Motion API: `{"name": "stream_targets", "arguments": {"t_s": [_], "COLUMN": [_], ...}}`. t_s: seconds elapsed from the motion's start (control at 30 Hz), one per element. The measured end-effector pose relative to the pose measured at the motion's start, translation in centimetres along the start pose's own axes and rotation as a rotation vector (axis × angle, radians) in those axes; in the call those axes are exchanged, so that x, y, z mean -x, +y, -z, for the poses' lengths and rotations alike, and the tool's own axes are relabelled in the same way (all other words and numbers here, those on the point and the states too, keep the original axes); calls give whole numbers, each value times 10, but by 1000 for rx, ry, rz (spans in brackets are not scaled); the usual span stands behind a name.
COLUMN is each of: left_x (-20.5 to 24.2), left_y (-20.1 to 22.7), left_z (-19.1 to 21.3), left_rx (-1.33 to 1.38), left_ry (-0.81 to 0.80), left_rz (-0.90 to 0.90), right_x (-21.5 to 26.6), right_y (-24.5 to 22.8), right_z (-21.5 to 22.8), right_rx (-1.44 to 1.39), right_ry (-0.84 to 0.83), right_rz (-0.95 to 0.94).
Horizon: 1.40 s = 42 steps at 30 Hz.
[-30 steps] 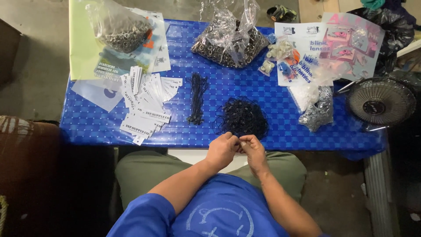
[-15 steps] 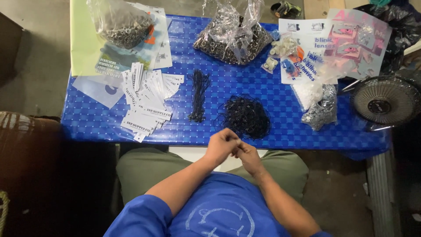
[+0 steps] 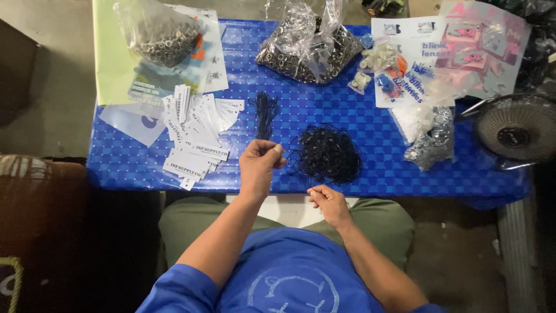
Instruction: The person sits at a table covered with a blue checkered cloth and sorts a pile of black cables. They pick up individual cables from a central pile, separate them, and place them into a neat stack on the left side of the table. The table also contains several plastic bags of hardware and printed papers.
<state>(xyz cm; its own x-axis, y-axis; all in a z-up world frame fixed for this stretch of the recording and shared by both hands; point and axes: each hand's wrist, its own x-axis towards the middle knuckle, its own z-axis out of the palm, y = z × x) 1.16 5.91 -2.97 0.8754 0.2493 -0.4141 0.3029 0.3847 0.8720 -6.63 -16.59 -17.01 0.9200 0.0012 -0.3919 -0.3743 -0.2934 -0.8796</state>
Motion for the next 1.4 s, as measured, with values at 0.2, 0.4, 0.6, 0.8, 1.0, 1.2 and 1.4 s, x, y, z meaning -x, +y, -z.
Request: {"name": "stream_targets", "arguments": {"t_s": [0.2, 0.4, 0.6, 0.8, 1.0, 1.2, 1.4], "left_x": [-11, -42, -87, -121, -99, -100, -60], "left_y": [3, 24, 56, 69, 9, -114, -100], "left_z": [9, 10, -17, -34, -5, 53, 45], "left_rx": [-182, -787, -626, -1013, -1251, -1508, -1627], "left_ry": [-86, -213, -200, 37, 0, 189, 104], "left_rz": [30, 25, -49, -436, -224, -859, -872], "right_x": [-1, -2, -12, -13, -19, -20, -15], "right_y": [-14, -26, -13, -20, -3, 6, -15], "right_z": [1, 1, 2, 4, 3, 4, 7], "right_rx": [40, 53, -170, -174, -151, -177, -138], "right_ry": [-28, -53, -112, -117, -166, -172, -181], "right_rz": [-49, -67, -59, -87, -67, -58, -80]}}
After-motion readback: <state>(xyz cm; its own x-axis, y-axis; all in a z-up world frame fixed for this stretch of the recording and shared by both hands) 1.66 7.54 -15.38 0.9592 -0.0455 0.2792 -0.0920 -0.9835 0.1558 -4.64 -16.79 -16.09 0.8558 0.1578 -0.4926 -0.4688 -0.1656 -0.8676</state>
